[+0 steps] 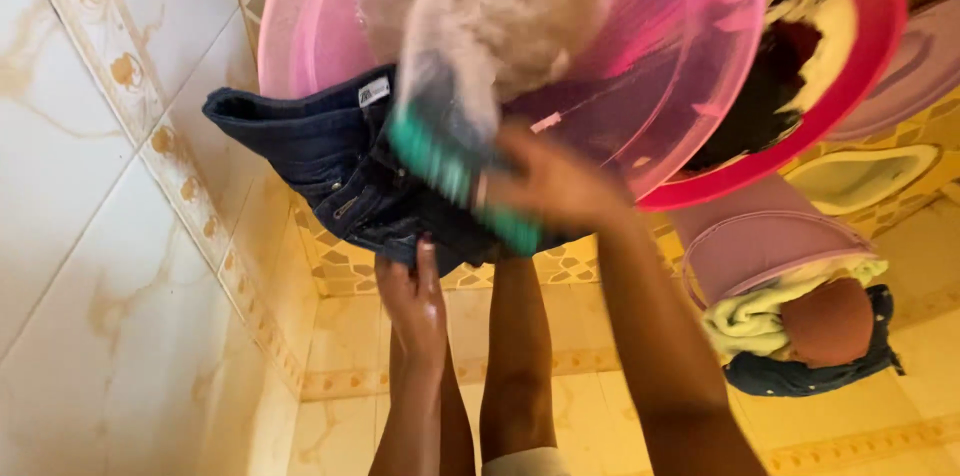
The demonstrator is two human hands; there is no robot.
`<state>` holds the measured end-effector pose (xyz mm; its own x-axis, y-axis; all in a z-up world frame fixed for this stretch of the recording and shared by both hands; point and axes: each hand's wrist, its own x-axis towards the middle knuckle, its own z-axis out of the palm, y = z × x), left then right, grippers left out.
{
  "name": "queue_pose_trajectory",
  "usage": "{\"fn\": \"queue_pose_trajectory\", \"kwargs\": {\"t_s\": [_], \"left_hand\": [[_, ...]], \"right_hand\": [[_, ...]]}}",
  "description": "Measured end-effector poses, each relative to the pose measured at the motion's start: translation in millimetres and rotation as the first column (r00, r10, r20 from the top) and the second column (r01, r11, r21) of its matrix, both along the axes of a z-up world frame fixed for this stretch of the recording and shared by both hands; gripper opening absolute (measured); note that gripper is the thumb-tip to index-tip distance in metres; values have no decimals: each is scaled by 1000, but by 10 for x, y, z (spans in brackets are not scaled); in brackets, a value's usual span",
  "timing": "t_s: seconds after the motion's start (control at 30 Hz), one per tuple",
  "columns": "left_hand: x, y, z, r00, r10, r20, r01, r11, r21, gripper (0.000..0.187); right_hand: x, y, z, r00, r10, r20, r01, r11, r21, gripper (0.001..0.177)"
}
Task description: Hand-washing a pair of black denim pants in a plastic basin using a scrub brush and soapy water.
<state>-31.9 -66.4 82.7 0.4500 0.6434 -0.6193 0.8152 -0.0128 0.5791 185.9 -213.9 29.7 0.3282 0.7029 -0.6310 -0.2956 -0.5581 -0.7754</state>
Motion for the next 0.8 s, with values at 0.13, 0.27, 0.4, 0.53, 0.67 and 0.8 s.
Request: {"fn": "queue_pose_trajectory", "kwargs": {"t_s": [0.13,0.27,0.4,0.53,0.67,0.8], "left_hand": [[-228,67,159,988,83,132,-51,971,-233,35],[-1480,258,-207,847,526,69,-427,753,-501,46],[-1273,407,-395,953,291,86,-256,923,-287,41],[-1013,384,-526,927,337,163,-296,927,-229,33],[-919,185,-286,901,434,-30,-434,900,-40,31],[-377,-73,93,886,449,-119,-424,886,189,41]], "right_hand": [[-589,8,873,974,-45,-222,57,997,49,79],[-652,20,1379,949,9,-314,32,992,124,66],[-637,91,1564,914,-97,-394,93,995,-28,59],[-706,162,1516,949,-207,-239,182,975,-126,59],[-1057,190,1296,908,-419,8,388,835,-391,74],[-834,292,1194,887,-354,295,437,850,-294,87]]}}
